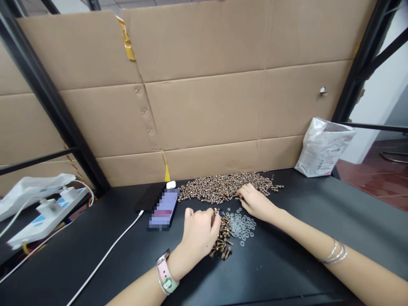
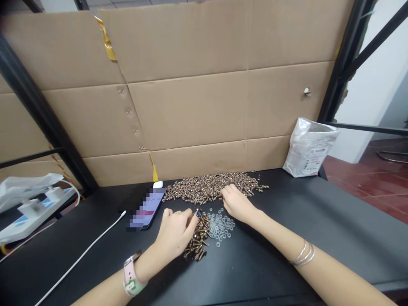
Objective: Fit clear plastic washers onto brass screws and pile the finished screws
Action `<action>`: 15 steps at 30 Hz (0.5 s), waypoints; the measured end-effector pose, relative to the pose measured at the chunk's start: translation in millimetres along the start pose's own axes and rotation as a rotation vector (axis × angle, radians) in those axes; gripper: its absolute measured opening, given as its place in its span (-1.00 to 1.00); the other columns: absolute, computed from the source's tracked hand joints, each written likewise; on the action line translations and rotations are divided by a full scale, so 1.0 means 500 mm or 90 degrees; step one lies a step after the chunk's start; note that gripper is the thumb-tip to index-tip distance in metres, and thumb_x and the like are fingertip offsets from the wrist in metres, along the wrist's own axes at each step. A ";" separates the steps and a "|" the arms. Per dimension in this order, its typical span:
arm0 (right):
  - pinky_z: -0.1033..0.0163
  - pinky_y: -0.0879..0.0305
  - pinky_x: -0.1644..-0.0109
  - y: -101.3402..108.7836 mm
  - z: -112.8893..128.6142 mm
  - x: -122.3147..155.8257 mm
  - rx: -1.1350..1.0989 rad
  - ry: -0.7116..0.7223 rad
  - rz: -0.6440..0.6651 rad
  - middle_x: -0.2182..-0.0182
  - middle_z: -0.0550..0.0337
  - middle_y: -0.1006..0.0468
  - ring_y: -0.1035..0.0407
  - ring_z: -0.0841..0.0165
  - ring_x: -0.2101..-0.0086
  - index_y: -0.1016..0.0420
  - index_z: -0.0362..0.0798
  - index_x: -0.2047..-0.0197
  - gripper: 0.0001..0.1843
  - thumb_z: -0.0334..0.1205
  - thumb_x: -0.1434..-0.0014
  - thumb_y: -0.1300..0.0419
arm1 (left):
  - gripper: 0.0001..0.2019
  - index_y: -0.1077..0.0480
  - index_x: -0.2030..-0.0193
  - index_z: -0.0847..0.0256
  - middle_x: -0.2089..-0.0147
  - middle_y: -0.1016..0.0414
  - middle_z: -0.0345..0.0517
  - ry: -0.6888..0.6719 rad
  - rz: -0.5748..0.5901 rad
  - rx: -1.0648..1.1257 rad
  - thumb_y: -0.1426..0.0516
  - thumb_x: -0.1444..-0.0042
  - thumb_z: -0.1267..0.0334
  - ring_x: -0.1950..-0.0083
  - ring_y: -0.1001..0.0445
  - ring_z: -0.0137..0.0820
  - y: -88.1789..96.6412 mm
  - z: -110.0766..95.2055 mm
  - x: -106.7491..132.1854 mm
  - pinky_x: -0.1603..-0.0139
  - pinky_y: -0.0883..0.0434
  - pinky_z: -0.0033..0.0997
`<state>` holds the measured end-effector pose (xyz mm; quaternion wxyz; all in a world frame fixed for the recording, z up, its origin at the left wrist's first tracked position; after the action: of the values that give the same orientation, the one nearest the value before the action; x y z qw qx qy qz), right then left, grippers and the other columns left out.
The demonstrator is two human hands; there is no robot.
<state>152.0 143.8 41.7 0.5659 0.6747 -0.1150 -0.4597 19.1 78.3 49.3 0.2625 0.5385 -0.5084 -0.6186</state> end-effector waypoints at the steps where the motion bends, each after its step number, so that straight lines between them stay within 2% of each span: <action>1: 0.08 -0.24 0.10 0.005 0.004 0.002 -0.006 0.003 -0.004 0.30 0.00 -0.36 -0.22 0.19 0.22 -0.36 -0.14 0.21 -0.79 -0.48 -0.11 0.01 | -0.64 -0.28 0.49 0.20 0.50 -0.44 -0.15 -0.004 -0.004 0.007 0.15 -0.27 0.21 0.43 -0.37 -0.35 0.001 -0.003 0.000 0.28 0.04 -0.29; 3: 0.06 -0.23 0.08 0.015 0.010 0.004 -0.032 0.001 -0.011 0.27 -0.01 -0.35 -0.21 0.18 0.20 -0.38 -0.15 0.17 -0.77 -0.46 -0.12 0.02 | -0.67 -0.26 0.49 0.20 0.51 -0.43 -0.18 -0.014 -0.015 0.022 0.14 -0.26 0.23 0.45 -0.35 -0.36 0.006 -0.009 0.001 0.28 0.04 -0.30; 7: 0.05 -0.21 0.05 0.029 0.017 0.009 -0.157 -0.035 -0.016 0.26 0.03 -0.36 -0.22 0.21 0.18 -0.40 -0.08 0.20 -0.78 -0.43 -0.11 -0.01 | -0.71 -0.20 0.50 0.20 0.52 -0.40 -0.23 -0.037 -0.028 0.054 0.12 -0.25 0.29 0.48 -0.30 -0.40 0.014 -0.018 0.006 0.30 0.04 -0.32; 12: 0.21 -0.28 0.28 0.003 0.038 0.017 -0.461 -0.134 0.064 0.37 0.15 -0.44 -0.31 0.35 0.38 -0.44 -0.09 0.24 -0.80 -0.41 -0.07 -0.04 | -0.74 -0.16 0.48 0.20 0.52 -0.34 -0.27 -0.055 -0.017 0.096 0.12 -0.25 0.29 0.46 -0.26 -0.42 0.014 -0.026 0.012 0.29 0.03 -0.33; 15: 0.20 -0.29 0.22 -0.011 0.059 0.027 -0.672 -0.204 0.087 0.35 0.13 -0.51 -0.38 0.32 0.32 -0.47 -0.11 0.28 -0.86 -0.30 -0.05 -0.15 | -0.77 -0.16 0.42 0.20 0.46 -0.34 -0.29 -0.080 -0.009 0.144 0.10 -0.27 0.23 0.43 -0.25 -0.43 0.017 -0.037 0.013 0.28 0.01 -0.33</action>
<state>135.2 116.9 32.2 0.8312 0.2119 0.0024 -0.5141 32.7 63.3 56.1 0.1633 0.5285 -0.5865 -0.5916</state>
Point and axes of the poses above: each hand's wrist, its own x-axis away from the middle knuckle, its own y-axis out of the back of the hand, z = x × y, the point moved 10 cm from there along -x, towards the middle knuckle
